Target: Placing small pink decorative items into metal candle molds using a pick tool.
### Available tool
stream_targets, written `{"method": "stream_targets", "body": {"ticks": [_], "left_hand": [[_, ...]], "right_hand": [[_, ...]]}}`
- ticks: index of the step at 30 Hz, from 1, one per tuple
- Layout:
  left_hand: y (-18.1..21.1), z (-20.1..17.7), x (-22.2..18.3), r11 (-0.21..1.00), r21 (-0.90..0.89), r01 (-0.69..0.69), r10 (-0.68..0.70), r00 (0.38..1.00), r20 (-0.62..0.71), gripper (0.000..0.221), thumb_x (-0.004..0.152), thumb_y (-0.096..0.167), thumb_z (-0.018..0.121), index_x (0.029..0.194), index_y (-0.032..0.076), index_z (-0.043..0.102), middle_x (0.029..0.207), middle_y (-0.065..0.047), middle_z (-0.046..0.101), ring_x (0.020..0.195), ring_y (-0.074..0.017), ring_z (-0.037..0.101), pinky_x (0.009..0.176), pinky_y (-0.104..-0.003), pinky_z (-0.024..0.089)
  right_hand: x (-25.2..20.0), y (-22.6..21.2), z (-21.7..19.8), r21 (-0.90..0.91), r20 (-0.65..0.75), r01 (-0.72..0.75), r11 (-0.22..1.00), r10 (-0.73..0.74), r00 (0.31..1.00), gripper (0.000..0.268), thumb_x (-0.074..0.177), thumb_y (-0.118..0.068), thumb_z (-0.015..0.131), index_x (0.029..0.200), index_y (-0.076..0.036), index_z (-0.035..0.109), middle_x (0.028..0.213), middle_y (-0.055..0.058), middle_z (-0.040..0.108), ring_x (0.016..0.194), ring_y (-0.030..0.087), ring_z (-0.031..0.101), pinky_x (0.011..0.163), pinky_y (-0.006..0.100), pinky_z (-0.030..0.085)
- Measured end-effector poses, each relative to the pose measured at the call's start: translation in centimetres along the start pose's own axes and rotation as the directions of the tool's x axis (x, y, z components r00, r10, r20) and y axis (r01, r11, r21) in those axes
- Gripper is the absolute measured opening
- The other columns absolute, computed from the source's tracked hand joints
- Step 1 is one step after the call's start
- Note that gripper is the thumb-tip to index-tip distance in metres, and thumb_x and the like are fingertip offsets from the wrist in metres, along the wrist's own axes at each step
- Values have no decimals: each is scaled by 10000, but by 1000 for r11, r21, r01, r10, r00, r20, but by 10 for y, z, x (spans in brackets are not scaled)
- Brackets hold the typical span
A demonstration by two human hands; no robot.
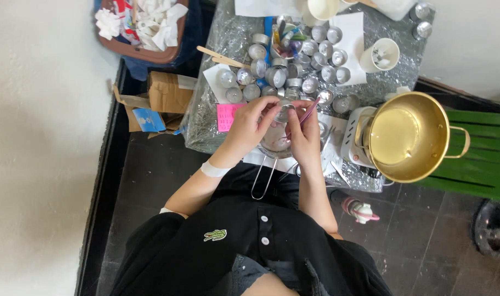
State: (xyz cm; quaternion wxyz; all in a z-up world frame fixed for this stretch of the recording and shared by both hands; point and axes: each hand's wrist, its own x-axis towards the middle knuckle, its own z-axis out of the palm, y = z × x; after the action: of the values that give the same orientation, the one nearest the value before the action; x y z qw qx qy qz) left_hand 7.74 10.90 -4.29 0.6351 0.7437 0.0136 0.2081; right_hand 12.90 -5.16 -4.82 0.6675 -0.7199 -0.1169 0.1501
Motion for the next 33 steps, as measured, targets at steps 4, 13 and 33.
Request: {"method": "stream_targets", "body": {"ticks": [4, 13, 33], "left_hand": [[-4, -18, 0, 991, -87, 101, -97, 994, 51, 185, 1032, 129, 656, 1144, -15, 625, 926, -92, 729, 751, -141, 761, 658, -258, 579], [-17, -106, -13, 943, -328, 50, -159, 935, -316, 164, 1081, 150, 588, 1132, -4, 614, 950, -40, 684, 805, -56, 702, 680, -226, 576], [-70, -128, -15, 897, 362, 255, -146, 942, -302, 378, 1024, 332, 644, 1276, 49, 642, 1236, -134, 714, 991, -246, 739, 830, -339, 570]], "right_hand": [[10, 8, 11, 59, 71, -27, 998, 22, 997, 190, 1097, -115, 560, 1271, -61, 506, 780, -36, 541, 622, 37, 466, 530, 207, 354], [49, -28, 112, 64, 489, -118, 991, 72, 869, 393, 1143, -228, 466, 1498, -72, 522, 755, -54, 506, 642, 30, 444, 570, 217, 363], [-22, -41, 30, -27, 326, 33, 999, -22, 945, 325, 1128, -187, 438, 1392, -30, 543, 1192, 45, 710, 764, 53, 574, 655, 206, 463]]}}
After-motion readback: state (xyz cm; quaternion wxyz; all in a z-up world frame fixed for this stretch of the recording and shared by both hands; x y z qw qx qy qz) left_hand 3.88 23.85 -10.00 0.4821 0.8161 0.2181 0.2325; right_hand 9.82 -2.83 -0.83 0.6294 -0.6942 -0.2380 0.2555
